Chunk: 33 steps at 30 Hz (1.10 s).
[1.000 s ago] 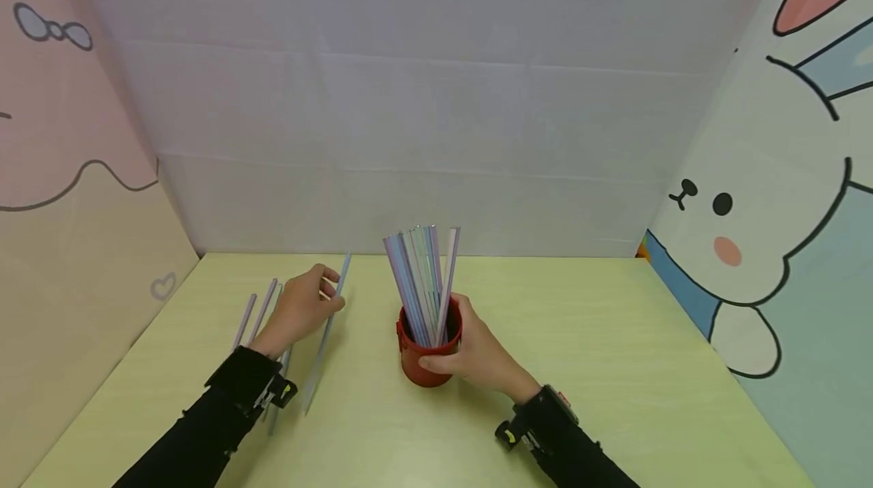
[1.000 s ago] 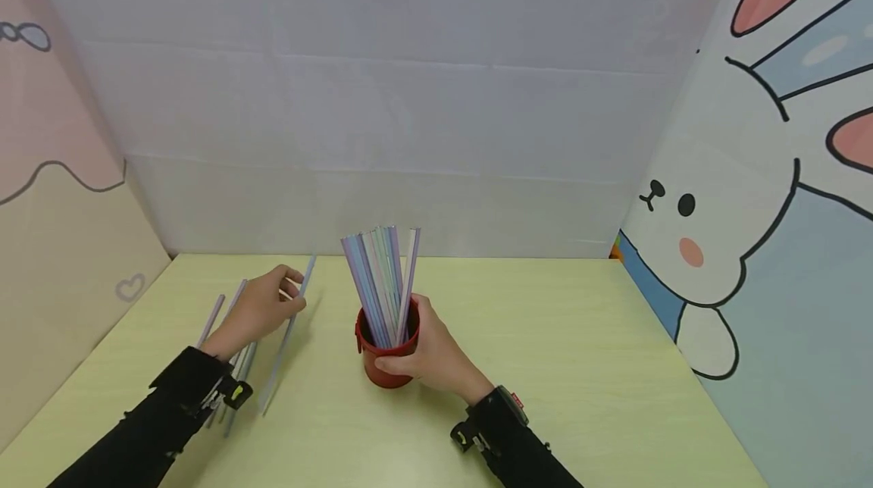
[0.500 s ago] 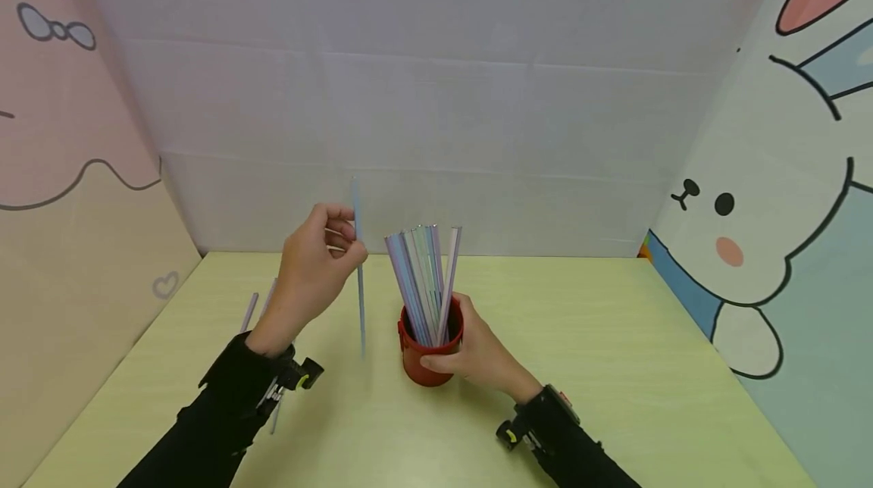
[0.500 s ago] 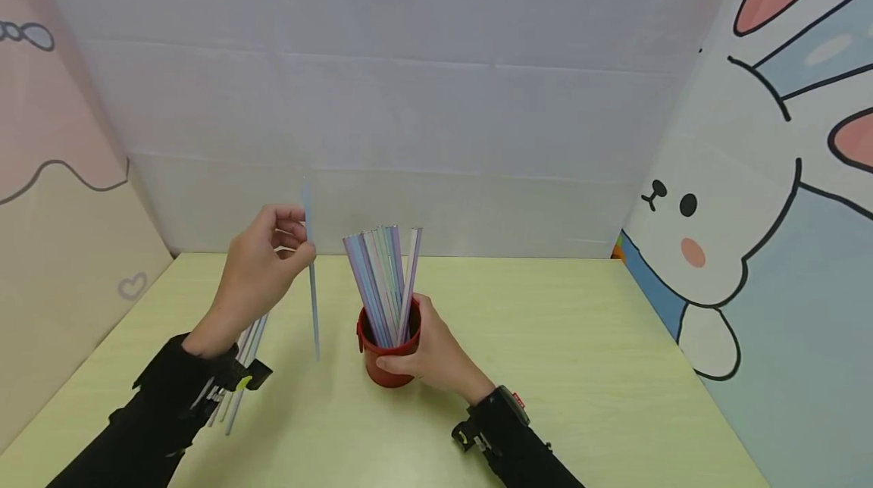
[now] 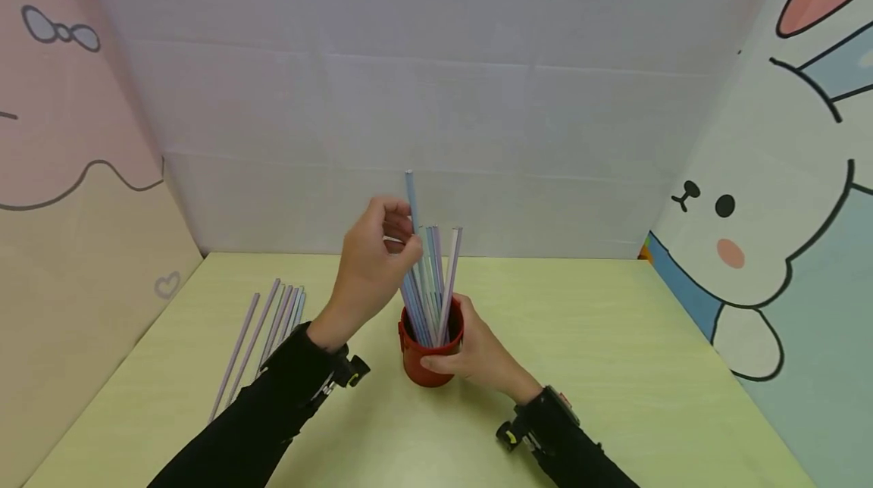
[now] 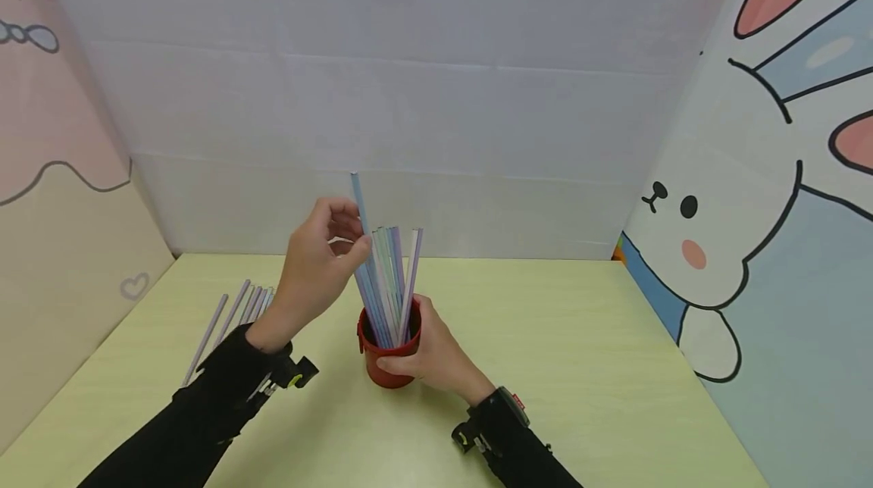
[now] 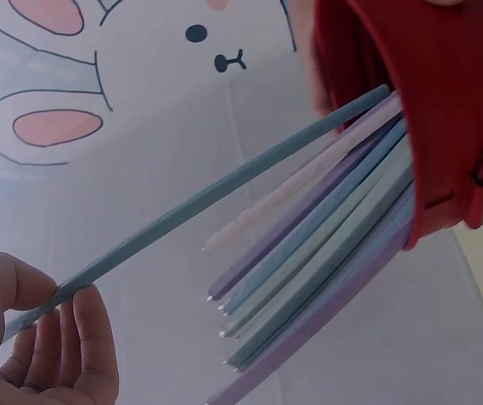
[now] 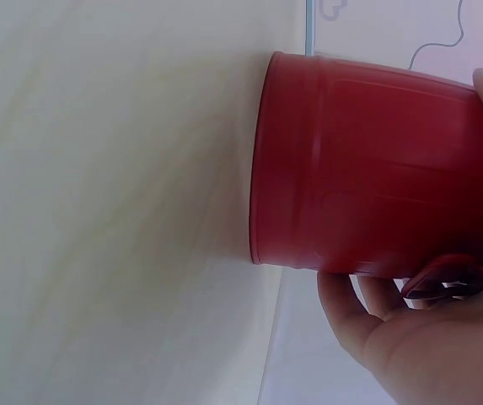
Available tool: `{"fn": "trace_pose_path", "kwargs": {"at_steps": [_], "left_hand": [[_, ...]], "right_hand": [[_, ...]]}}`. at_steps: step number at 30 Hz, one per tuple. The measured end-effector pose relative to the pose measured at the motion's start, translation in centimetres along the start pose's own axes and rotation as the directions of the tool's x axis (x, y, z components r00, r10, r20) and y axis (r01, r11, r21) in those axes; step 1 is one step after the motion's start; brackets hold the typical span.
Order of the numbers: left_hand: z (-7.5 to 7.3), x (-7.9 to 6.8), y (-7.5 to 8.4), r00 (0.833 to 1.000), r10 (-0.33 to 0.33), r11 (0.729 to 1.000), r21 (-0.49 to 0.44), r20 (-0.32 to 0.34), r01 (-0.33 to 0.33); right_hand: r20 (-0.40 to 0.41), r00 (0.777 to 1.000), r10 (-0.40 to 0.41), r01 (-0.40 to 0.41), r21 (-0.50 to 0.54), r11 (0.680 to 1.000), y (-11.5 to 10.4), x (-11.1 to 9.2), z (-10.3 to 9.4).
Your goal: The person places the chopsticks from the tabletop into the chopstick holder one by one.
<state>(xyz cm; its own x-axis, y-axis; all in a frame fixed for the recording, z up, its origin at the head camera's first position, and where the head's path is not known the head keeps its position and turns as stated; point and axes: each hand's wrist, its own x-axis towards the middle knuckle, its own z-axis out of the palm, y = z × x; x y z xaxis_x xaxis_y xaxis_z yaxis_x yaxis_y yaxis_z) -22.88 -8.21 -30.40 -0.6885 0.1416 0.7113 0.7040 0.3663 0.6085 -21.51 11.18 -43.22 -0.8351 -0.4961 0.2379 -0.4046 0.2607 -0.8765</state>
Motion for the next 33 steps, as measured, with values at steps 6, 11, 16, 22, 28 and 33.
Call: {"fn": "trace_pose_path", "kwargs": {"at_steps": [6,11,16,22,28,33], "left_hand": [[1.8,-1.2,-1.5,0.998,-0.040,0.999,0.002,0.049,0.040],[2.6,-2.0,-2.3,0.995,-0.057,0.998,0.017,0.076,0.056],[3.3,-2.7,-3.1,0.991,-0.073,0.997,0.042,0.108,0.069],[3.8,-3.2,-3.5,0.982,-0.109,0.993,0.063,0.151,0.101],[4.0,-3.6,-3.5,0.969,-0.154,0.984,0.117,0.192,0.133],[3.8,-3.7,-3.2,0.968,-0.148,0.982,0.148,0.203,0.119]], "right_hand": [[-0.003,1.000,-0.015,0.015,-0.007,1.000,0.8,0.1,0.0],[-0.001,1.000,-0.008,0.008,-0.006,1.000,0.7,0.2,0.0],[-0.001,1.000,-0.012,0.012,-0.003,1.000,0.7,0.1,0.0],[-0.005,1.000,-0.003,0.003,-0.005,1.000,0.9,0.0,0.0],[-0.003,1.000,-0.006,0.006,0.003,1.000,0.9,0.0,-0.1],[-0.006,1.000,-0.009,0.009,-0.001,1.000,0.9,0.0,0.0]]}}
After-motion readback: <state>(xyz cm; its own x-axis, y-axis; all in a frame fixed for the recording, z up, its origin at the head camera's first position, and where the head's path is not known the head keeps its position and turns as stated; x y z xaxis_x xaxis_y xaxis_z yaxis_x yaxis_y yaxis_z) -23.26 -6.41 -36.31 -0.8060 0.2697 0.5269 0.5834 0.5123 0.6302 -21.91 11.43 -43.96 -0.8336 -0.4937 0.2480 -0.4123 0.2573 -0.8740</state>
